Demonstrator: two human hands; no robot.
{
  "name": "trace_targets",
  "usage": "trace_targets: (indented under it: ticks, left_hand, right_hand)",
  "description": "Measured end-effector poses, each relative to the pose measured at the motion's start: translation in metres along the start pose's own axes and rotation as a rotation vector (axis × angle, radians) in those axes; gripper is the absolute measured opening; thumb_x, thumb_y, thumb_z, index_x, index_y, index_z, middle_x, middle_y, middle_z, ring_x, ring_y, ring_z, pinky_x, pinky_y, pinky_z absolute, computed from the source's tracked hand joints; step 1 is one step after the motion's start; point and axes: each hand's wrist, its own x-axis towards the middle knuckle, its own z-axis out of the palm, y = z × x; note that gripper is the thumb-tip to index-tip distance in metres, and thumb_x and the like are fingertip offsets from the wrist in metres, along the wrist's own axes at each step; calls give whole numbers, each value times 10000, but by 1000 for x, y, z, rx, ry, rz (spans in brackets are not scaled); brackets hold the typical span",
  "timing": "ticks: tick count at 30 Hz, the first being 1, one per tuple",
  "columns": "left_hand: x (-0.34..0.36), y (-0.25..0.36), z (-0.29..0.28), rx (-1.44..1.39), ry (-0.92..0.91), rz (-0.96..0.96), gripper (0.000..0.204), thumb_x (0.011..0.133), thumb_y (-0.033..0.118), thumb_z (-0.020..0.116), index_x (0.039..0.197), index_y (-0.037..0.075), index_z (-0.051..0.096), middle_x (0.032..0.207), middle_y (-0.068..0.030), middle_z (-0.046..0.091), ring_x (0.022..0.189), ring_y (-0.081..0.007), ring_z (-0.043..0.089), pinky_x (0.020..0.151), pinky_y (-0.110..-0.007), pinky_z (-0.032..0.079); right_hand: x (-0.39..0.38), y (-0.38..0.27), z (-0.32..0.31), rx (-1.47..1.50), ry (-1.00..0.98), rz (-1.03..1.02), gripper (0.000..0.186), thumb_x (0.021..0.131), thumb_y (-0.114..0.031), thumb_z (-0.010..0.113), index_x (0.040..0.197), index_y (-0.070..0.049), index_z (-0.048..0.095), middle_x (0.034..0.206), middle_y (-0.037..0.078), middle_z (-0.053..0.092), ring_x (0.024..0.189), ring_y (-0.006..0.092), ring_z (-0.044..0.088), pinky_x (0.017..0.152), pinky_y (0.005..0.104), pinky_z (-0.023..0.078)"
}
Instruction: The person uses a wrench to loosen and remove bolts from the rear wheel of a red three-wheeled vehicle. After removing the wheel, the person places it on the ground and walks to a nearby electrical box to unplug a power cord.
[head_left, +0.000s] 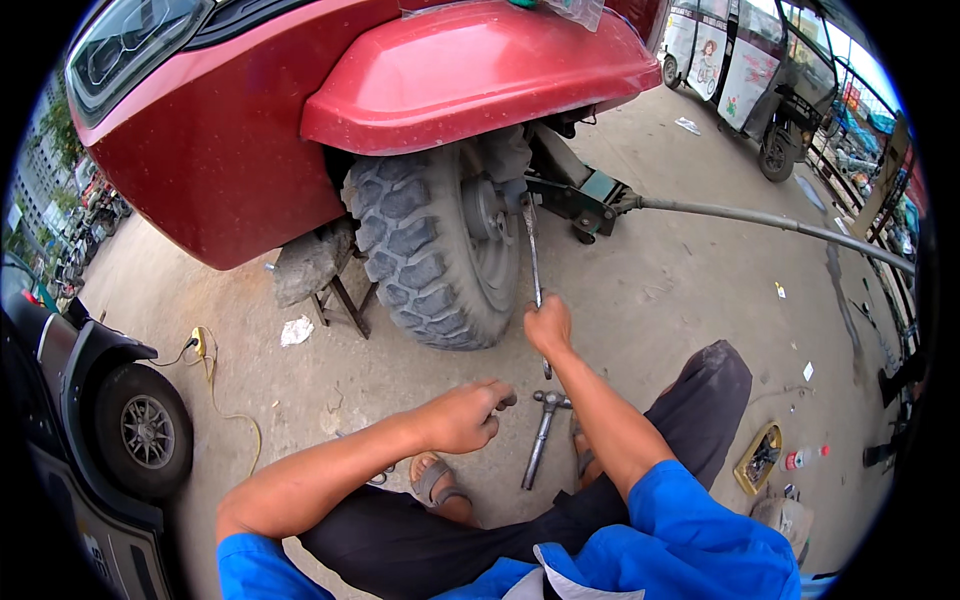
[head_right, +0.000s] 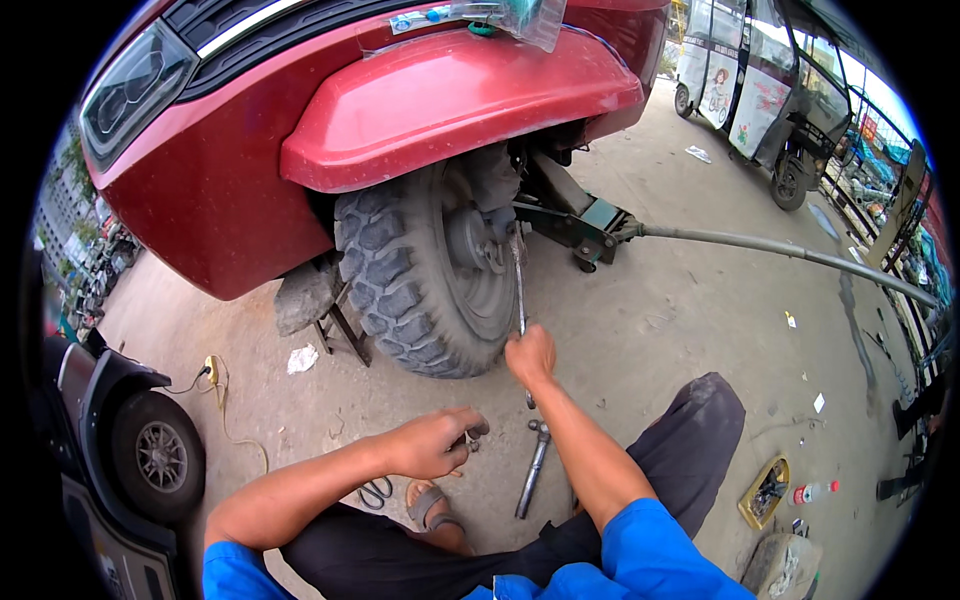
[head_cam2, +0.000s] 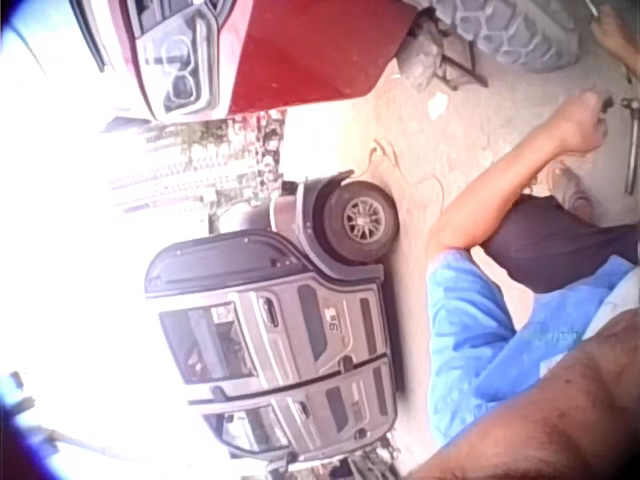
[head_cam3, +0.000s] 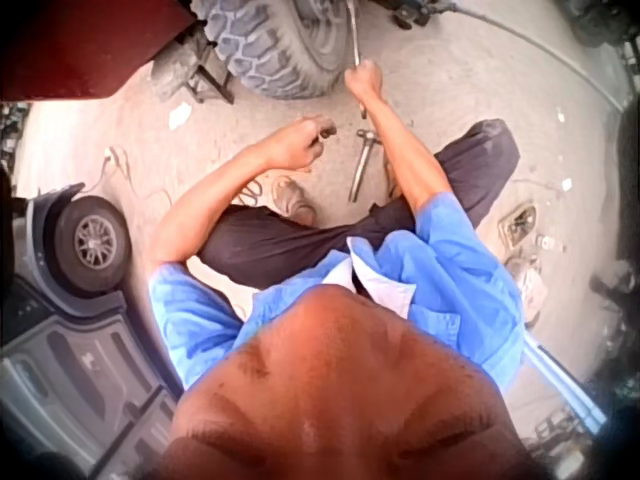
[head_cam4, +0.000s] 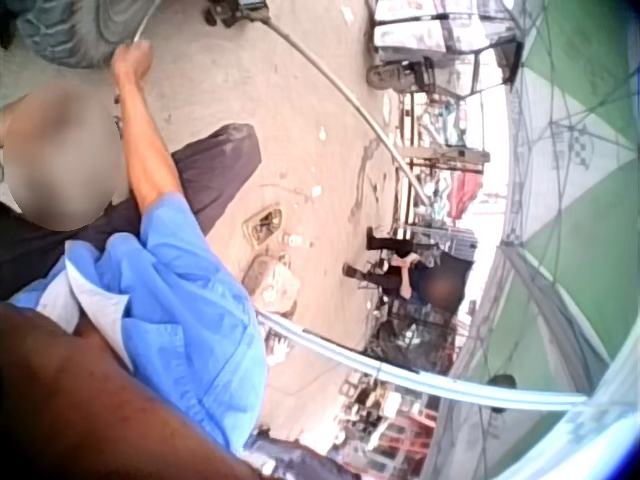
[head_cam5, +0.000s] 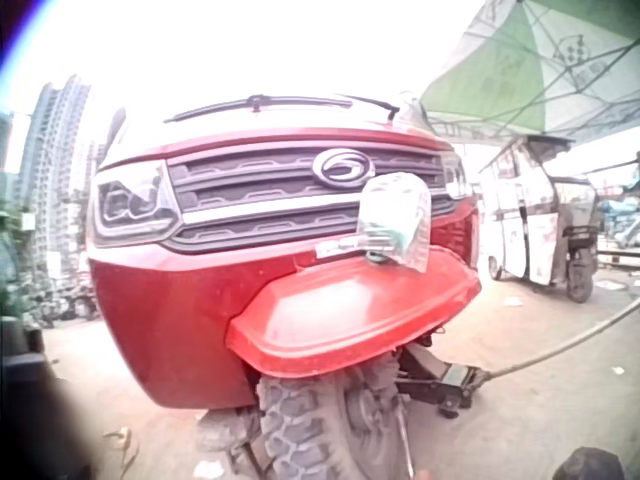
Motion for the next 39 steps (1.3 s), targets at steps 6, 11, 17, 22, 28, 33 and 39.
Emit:
trace_targets:
  ticks: [6,11,17,22,28,33,39]
  left_hand:
    - [58,-51,12,-147,-69,-371,440,797,140,652,1135,-117,537,1061,-248,621,1029,-311,619,860,-381,483]
    - [123,-71,44,-382,92,-622,508,798,209,693,1118,-149,527,1072,-240,613,1008,-314,614,861,-393,476]
    - [192,-111,129,-798,435,-555,365,877,248,643,960,-105,601,840,-200,680,780,-272,680,693,-394,514]
    - [241,-43,131,-806,527,-512,350,904,286,614,897,-64,590,774,-157,669,709,-229,655,645,-390,496]
    - [265,-4,119,-1068,462,-349,198,855,147,560,802,-44,567,710,-72,612,603,-168,580,549,-344,443]
    - [229,22,110,-1383,581,-385,95,859,61,471,894,-22,500,696,-63,533,545,-176,535,510,-338,448]
    - [189,51,81,-1711,522,-169,117,873,53,435,984,20,453,724,-48,489,576,-166,512,523,-340,458]
  right_hand:
    - [16,-7,21,37,-89,115,349,841,-221,612,930,115,642,905,342,647,919,470,646,812,498,501]
    - [40,1,32,18,-201,92,390,869,-242,572,984,127,624,947,358,635,964,466,636,836,495,492]
    - [64,27,24,-30,-148,21,358,882,-248,552,938,96,631,914,334,645,946,471,629,840,507,485]
    - [86,45,-30,-177,-213,-13,321,857,-230,580,933,76,640,932,303,658,874,485,624,809,502,495]
    - [116,29,-85,323,-574,322,256,795,-185,685,914,35,630,795,179,663,613,259,647,516,370,504]
    - [99,2,-87,708,-728,491,233,819,-193,735,871,-8,605,722,49,609,553,153,590,449,288,484]
    - [85,-21,-101,640,-675,386,251,794,-184,776,820,-4,602,676,47,589,509,134,558,426,283,449]
